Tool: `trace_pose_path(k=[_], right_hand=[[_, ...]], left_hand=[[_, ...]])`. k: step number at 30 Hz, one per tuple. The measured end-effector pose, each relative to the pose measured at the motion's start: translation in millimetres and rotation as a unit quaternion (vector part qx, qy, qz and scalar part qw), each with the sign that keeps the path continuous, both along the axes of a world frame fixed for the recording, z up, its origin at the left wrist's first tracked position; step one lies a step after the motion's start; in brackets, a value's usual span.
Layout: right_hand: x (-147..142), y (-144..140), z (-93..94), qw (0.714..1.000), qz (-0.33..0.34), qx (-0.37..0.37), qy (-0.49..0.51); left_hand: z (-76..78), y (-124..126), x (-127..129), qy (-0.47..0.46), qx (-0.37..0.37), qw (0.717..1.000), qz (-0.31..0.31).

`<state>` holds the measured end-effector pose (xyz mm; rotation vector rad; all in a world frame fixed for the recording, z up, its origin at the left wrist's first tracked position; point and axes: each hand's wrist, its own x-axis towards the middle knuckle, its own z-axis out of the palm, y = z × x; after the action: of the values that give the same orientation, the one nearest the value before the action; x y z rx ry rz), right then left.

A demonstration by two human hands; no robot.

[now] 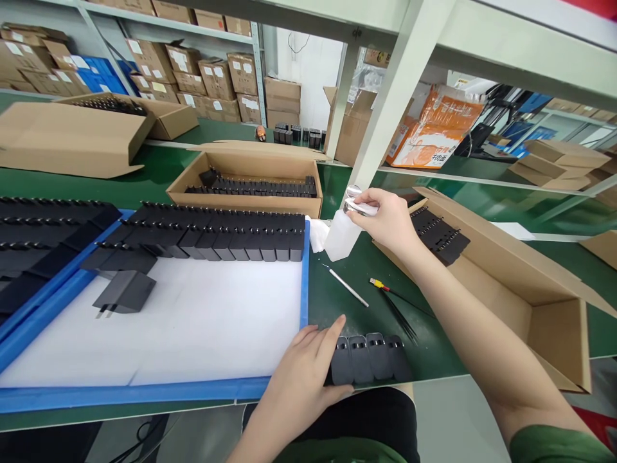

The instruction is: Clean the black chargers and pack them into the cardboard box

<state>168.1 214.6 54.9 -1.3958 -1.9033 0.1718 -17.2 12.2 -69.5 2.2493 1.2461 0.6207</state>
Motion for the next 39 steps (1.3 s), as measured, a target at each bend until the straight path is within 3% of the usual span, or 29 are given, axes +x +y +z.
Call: trace_pose_path(k=[9, 21, 27, 34, 37, 39], right_hand=[[2, 2, -4.3, 0.998, -0.015, -0.036, 0.053], [35, 12, 2.3, 0.985, -0.005, -0.035, 0.168], [31, 10, 3.2, 0.996, 0.003, 0.025, 0.086], [12, 6, 9.8, 0.988, 0.107, 0.052, -0.102], [18, -17, 20.2, 0.988, 0.086, 0.052, -0.118], [26, -53, 24.5, 0.990, 0.058, 0.064, -0.109]], left_hand=[[1.3, 1, -1, 0.004, -0.024, 1.000, 0.001], [2.2, 1, -1, -0.002, -0.058, 0.998, -0.003], [1.2, 0, -2, 0.001, -0.056, 0.998, 0.009], [0.6, 3, 0, 0.006, -0.026, 1.000, 0.006], [2.6, 3, -3, -0.008, -0.012, 1.000, -0.015], [5.0, 2, -6, -0.032, -0.025, 0.999, -0.036]])
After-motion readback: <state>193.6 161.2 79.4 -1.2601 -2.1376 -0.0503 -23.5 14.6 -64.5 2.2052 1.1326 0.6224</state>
